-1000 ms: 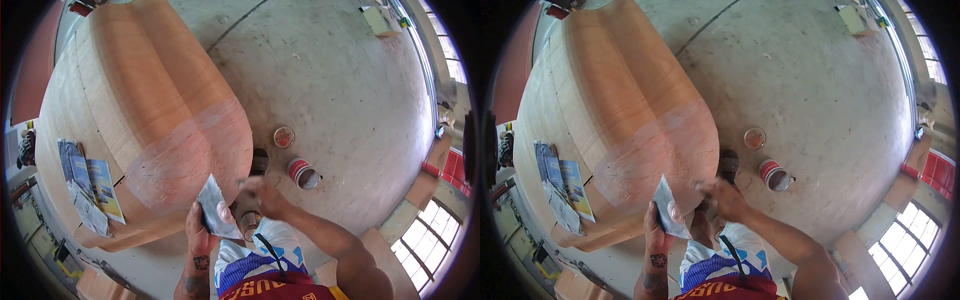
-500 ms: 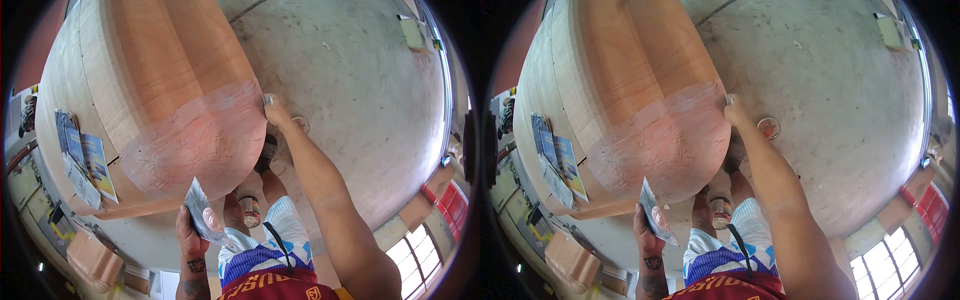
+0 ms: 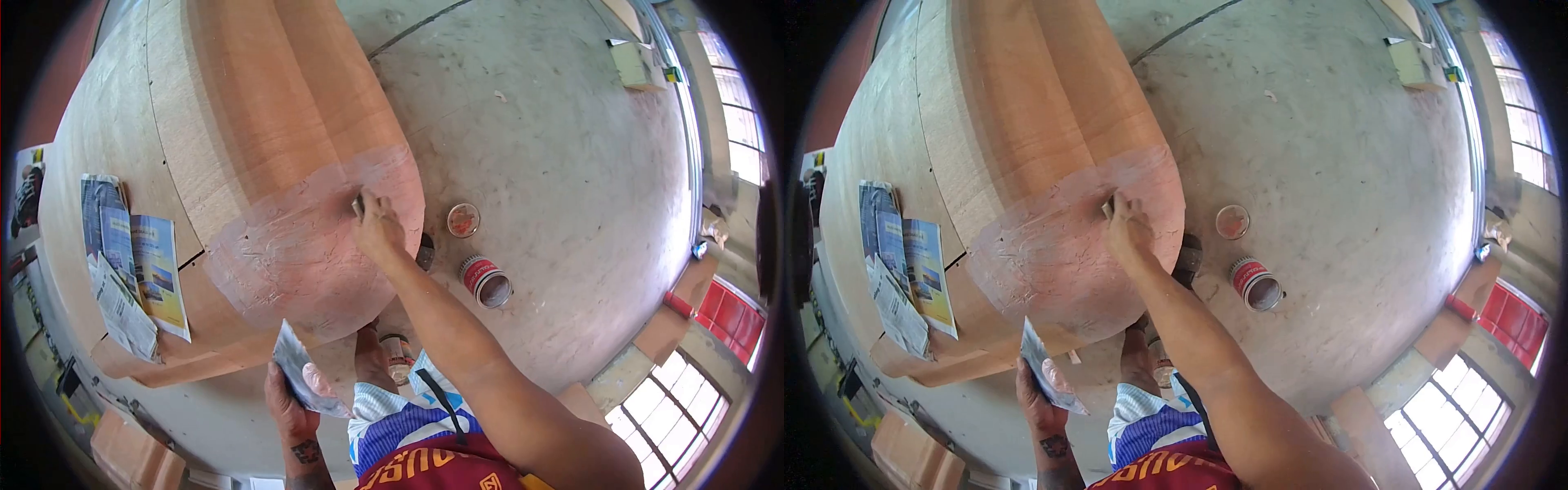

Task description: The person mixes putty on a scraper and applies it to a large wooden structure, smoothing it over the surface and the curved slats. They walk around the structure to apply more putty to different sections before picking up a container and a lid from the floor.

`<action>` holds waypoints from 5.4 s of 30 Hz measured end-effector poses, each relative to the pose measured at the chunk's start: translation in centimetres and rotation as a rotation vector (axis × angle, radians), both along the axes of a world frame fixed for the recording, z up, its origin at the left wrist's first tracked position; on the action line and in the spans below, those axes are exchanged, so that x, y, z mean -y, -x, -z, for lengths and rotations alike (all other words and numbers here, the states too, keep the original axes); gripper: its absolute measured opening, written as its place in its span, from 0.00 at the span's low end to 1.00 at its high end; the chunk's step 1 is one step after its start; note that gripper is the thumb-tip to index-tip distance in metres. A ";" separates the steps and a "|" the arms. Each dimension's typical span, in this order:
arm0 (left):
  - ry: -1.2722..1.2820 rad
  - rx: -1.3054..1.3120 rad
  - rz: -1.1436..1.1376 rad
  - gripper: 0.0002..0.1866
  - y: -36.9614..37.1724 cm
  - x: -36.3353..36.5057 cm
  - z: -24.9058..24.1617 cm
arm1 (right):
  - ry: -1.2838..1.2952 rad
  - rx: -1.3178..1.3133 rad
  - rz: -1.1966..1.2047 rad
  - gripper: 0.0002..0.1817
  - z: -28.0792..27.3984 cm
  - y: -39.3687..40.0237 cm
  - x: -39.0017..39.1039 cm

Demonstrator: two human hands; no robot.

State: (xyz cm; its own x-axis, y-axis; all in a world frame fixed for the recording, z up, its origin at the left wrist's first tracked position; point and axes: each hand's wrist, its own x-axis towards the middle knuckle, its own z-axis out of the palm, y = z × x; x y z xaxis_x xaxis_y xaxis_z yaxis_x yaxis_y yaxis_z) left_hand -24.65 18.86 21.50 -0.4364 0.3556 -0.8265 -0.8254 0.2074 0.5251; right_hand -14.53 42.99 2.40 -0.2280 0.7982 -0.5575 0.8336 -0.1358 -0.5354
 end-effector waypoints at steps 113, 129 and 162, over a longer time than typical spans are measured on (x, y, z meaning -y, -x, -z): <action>0.317 -0.739 0.570 0.14 -2.7 14.6 -0.8 | -0.753 -0.403 -0.999 0.31 -15.5 9.8 5.2; 0.353 -0.792 0.371 0.18 -1.0 17.2 -0.6 | -0.666 -0.075 -0.937 0.25 -16.3 14.1 4.1; 0.350 -0.720 0.379 0.17 3.3 21.4 0.2 | -0.497 0.057 -1.517 0.25 -18.0 10.5 6.7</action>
State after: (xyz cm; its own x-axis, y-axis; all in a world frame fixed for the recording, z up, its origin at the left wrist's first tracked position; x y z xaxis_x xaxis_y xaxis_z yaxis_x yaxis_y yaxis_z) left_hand -27.97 -2.58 21.31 -0.7970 0.3595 -0.4854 -0.1627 0.6460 0.7458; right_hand -25.05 36.24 20.39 -0.9328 -0.0414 -0.3580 0.0477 0.9704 -0.2365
